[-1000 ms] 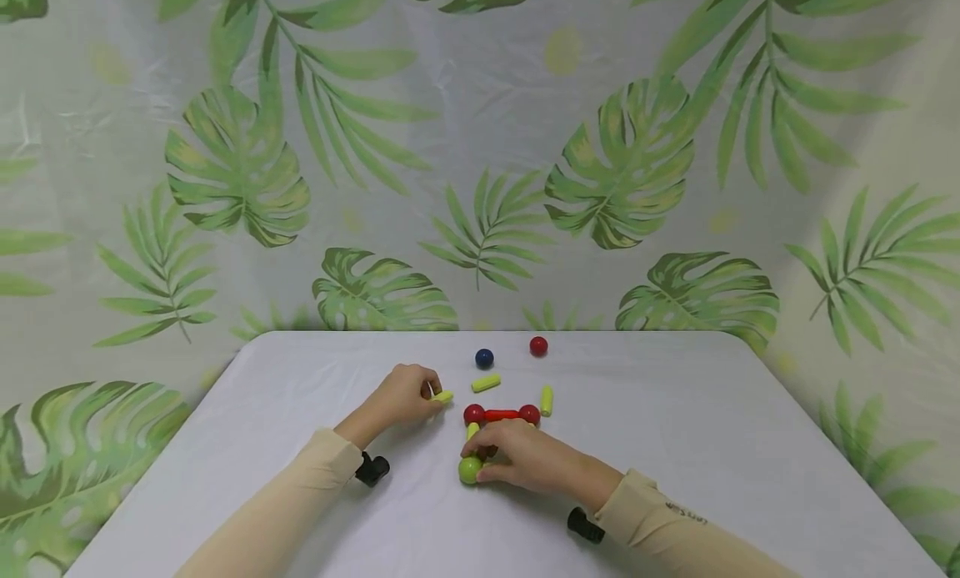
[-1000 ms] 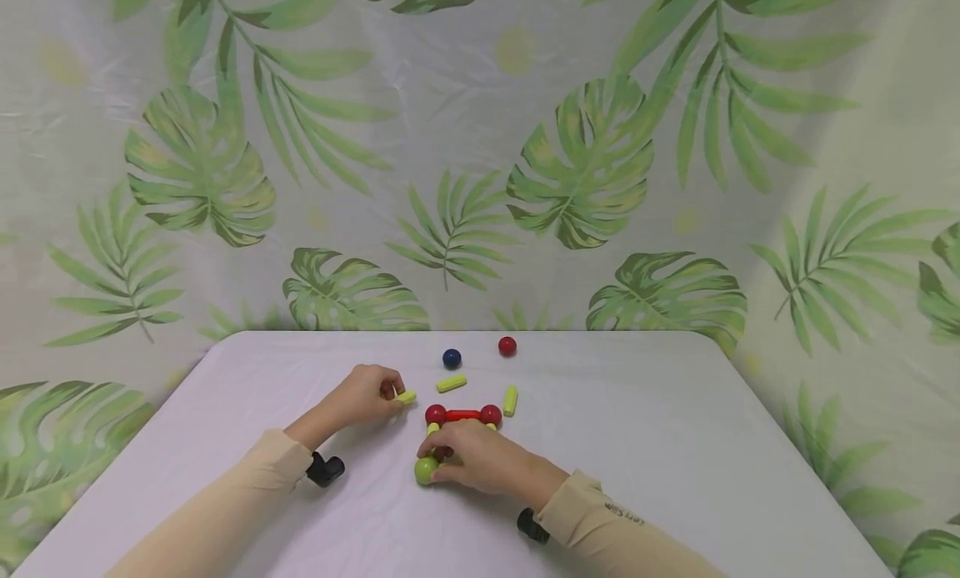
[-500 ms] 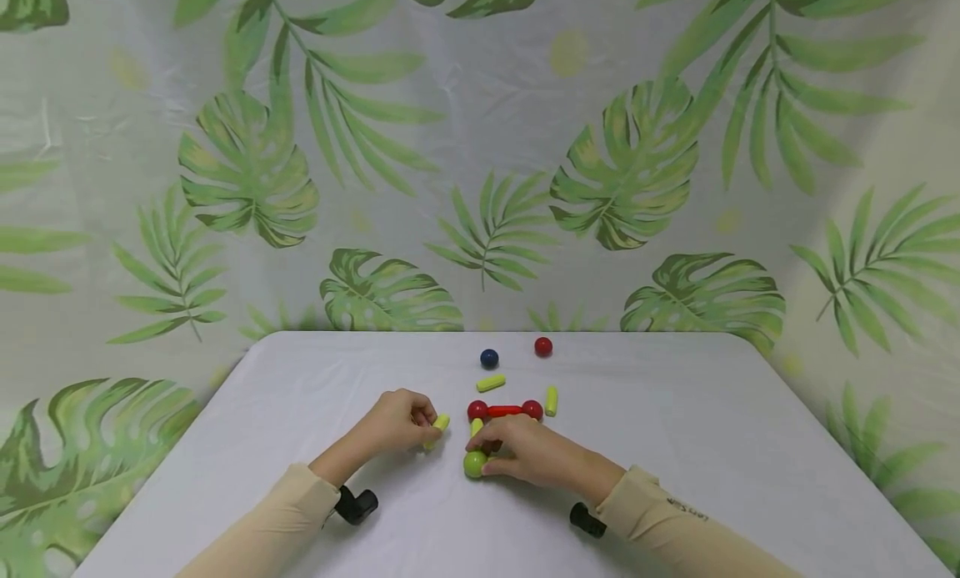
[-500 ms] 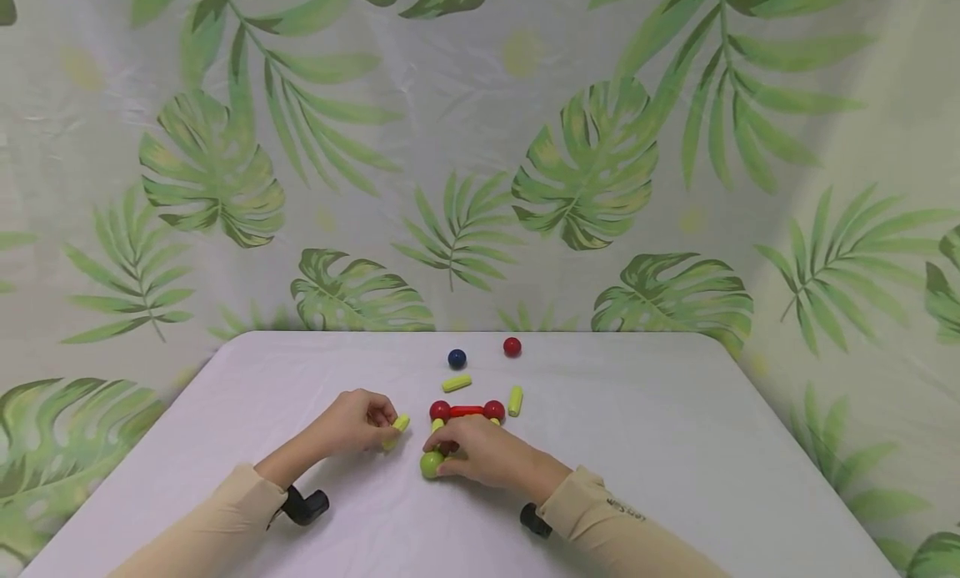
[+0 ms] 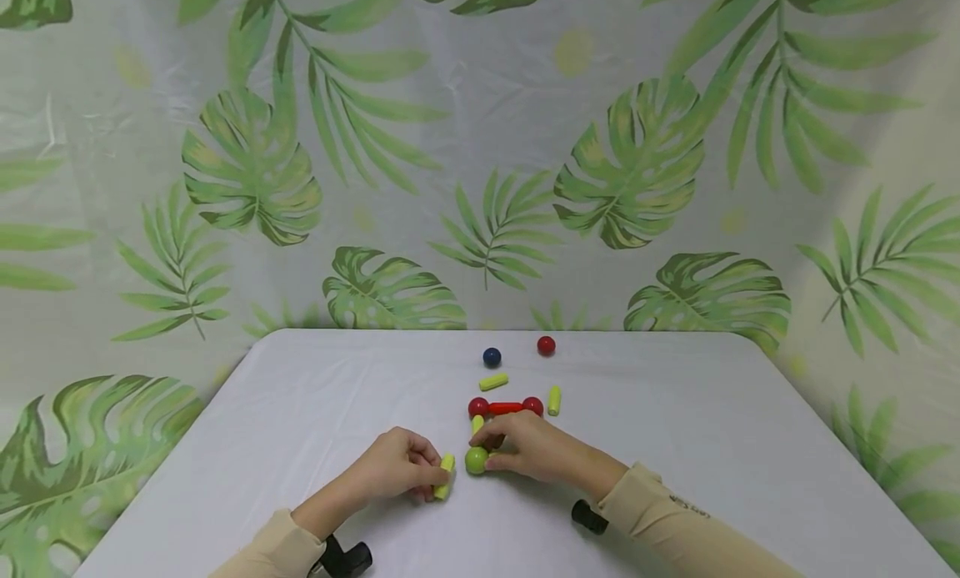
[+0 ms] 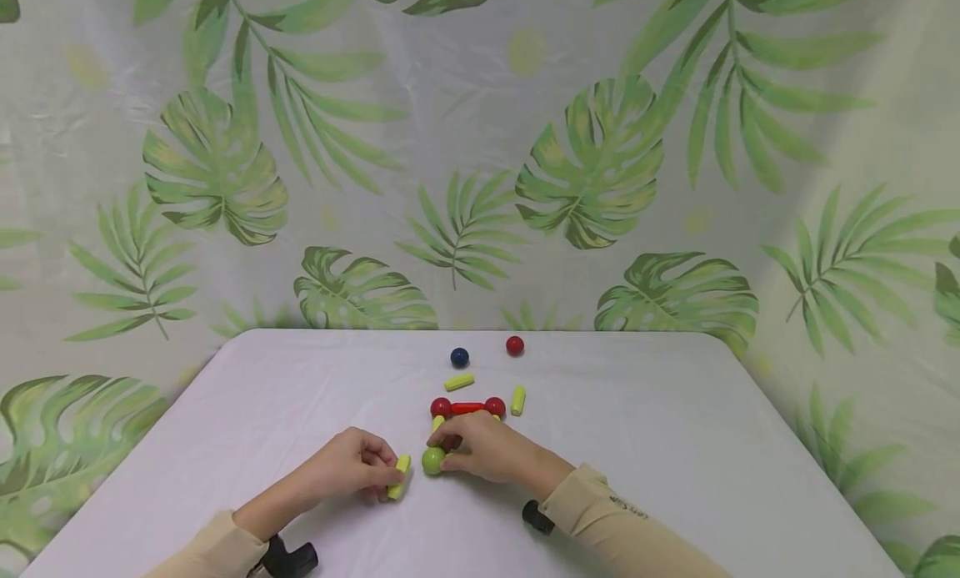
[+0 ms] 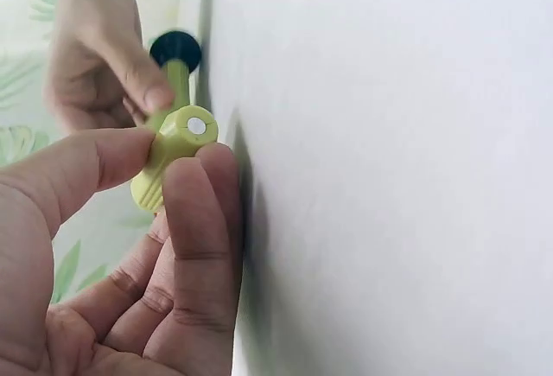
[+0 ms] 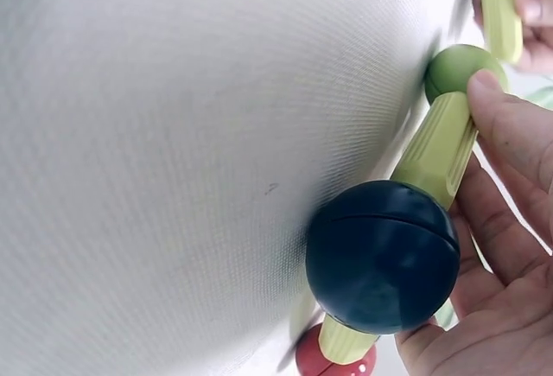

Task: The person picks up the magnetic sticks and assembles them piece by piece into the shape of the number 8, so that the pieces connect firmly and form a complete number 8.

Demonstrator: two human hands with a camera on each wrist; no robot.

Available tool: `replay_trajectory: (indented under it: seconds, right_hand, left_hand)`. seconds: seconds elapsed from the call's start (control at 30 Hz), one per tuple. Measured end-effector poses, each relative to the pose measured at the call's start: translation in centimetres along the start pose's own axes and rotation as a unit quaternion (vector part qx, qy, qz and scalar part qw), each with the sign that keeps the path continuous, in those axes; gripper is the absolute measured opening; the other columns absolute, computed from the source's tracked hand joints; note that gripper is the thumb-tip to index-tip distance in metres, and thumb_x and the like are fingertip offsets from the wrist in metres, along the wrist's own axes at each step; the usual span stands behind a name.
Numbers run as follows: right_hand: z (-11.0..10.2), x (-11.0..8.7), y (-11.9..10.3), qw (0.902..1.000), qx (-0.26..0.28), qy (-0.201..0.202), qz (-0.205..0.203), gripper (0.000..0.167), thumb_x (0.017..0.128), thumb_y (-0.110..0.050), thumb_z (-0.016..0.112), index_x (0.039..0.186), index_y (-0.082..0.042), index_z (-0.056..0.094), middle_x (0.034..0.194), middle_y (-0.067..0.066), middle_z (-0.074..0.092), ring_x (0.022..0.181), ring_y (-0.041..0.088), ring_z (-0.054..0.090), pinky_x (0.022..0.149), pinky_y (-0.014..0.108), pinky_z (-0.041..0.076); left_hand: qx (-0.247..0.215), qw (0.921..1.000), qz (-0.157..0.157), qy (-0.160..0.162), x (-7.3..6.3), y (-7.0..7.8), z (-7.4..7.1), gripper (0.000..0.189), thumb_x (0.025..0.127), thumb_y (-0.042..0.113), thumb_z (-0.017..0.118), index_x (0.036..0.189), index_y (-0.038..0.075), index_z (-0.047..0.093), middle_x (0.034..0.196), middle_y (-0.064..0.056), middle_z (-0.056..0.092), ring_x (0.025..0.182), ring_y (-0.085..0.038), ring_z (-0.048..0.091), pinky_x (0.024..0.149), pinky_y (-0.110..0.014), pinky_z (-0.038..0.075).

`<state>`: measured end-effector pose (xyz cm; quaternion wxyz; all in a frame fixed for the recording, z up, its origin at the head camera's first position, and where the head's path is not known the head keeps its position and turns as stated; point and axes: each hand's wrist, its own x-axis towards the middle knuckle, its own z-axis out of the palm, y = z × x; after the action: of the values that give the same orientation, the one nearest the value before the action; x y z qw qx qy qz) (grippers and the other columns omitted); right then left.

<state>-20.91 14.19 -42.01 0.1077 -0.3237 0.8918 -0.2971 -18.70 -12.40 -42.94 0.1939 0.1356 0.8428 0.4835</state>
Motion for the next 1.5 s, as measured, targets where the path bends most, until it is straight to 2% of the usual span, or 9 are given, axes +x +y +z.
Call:
replay_trajectory:
  seconds: [0.23,0.43,0.63,0.87,1.1,1.5]
  right_hand:
    - [-0.1,0.0,0.0,0.9996,0.028,0.006,-0.002,0.024,0.094,-0.018,0.085,0.117,-0.018,0.077,0.109,-0.009,0.078,0.1,0.006,0.07,0.1,0.036,0.061]
    - [0.0,-0.2,0.1,0.9996,0.026,0.008,-0.008,0.023,0.094,-0.017,0.084,0.116,-0.018,0.077,0.111,-0.008,0.079,0.103,0.007,0.072,0.101,0.036,0.06]
    - [0.1,-0.3,0.2,0.9995,0.026,0.009,-0.016,0.022,0.095,-0.016,0.083,0.116,-0.017,0.076,0.112,-0.008,0.079,0.105,0.007,0.072,0.102,0.037,0.06]
    - [0.0,-0.4,0.2,0.9993,0.033,0.007,-0.018,0.021,0.096,-0.015,0.083,0.115,-0.016,0.076,0.111,-0.008,0.079,0.106,0.009,0.072,0.102,0.034,0.06]
    - [0.0,-0.3,0.1,0.9993,0.036,0.003,-0.01,0.02,0.096,-0.016,0.082,0.114,-0.018,0.076,0.111,-0.008,0.079,0.106,0.01,0.073,0.103,0.035,0.059]
    - [0.0,-0.3,0.2,0.9995,0.029,0.005,-0.013,0.019,0.096,-0.017,0.082,0.115,-0.018,0.077,0.111,-0.009,0.079,0.106,0.01,0.072,0.103,0.034,0.059]
  left_hand:
    - [-0.095,0.9949,-0.021,-0.028,-1.1,-0.1,2.0,0.018,0.09,0.017,0.086,0.093,0.001,0.079,0.077,-0.008,0.08,0.063,-0.009,0.074,0.064,-0.025,0.061]
    - [-0.132,0.9897,-0.046,-0.031,-1.4,0.6,3.3,0.017,0.089,0.014,0.087,0.094,0.0,0.08,0.082,-0.009,0.081,0.064,-0.01,0.075,0.065,-0.023,0.062]
    - [-0.14,0.9876,-0.068,-0.024,-1.0,0.9,4.1,0.016,0.089,0.016,0.088,0.093,0.002,0.082,0.082,-0.009,0.082,0.063,-0.008,0.074,0.064,-0.02,0.06]
    - [-0.157,0.9844,-0.077,-0.019,-0.2,1.0,4.7,0.015,0.09,0.014,0.087,0.094,0.0,0.081,0.08,-0.008,0.081,0.062,-0.008,0.074,0.063,-0.02,0.06]
    - [-0.166,0.9823,-0.084,-0.021,-0.1,1.0,4.7,0.017,0.092,0.015,0.086,0.095,-0.001,0.08,0.08,-0.008,0.081,0.062,-0.008,0.073,0.063,-0.019,0.06]
    - [-0.178,0.9803,-0.079,-0.033,0.0,1.0,4.5,0.019,0.092,0.017,0.086,0.094,-0.001,0.079,0.081,-0.009,0.081,0.062,-0.009,0.074,0.064,-0.021,0.061]
